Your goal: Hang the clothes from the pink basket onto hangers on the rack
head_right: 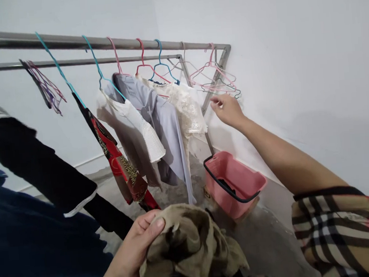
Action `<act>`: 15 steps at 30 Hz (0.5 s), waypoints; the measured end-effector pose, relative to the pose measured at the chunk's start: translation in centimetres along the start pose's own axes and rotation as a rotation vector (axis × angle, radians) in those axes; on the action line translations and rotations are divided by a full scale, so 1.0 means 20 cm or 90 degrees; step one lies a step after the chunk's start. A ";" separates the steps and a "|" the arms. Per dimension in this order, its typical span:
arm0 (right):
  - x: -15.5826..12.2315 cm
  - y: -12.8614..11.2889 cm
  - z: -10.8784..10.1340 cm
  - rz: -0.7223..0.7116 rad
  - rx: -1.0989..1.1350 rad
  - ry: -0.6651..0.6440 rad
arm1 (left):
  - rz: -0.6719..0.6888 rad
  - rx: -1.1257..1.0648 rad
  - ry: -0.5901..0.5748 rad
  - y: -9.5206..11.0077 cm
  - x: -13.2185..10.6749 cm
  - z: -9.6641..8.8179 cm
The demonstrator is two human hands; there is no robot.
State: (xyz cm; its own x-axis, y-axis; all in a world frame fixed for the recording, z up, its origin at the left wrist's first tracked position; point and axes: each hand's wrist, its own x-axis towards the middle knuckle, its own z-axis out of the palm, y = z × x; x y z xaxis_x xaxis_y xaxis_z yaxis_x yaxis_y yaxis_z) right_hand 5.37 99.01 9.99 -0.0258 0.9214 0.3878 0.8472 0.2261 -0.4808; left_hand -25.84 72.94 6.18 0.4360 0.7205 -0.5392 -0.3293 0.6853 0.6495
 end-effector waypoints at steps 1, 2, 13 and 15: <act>0.10 0.05 0.02 0.006 -0.047 0.019 | -0.006 -0.002 0.004 0.00 0.00 -0.01; 0.19 0.09 0.04 0.013 -0.083 0.028 | -0.011 -0.008 0.008 -0.01 0.01 -0.01; 0.69 0.13 0.20 0.217 -0.049 -0.023 | 0.042 -0.004 0.039 -0.04 0.07 -0.18; 0.70 0.11 0.24 0.208 -0.013 -0.005 | 0.053 0.002 0.037 -0.03 0.08 -0.21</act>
State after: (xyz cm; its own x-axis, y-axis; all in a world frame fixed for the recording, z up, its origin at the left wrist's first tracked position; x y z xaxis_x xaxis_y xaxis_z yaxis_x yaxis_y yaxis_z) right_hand 4.35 113.93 10.48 0.2453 0.9467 0.2087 0.8215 -0.0887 -0.5633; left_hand -28.41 74.05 2.63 0.3580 0.7797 -0.5138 -0.3601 0.6229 0.6945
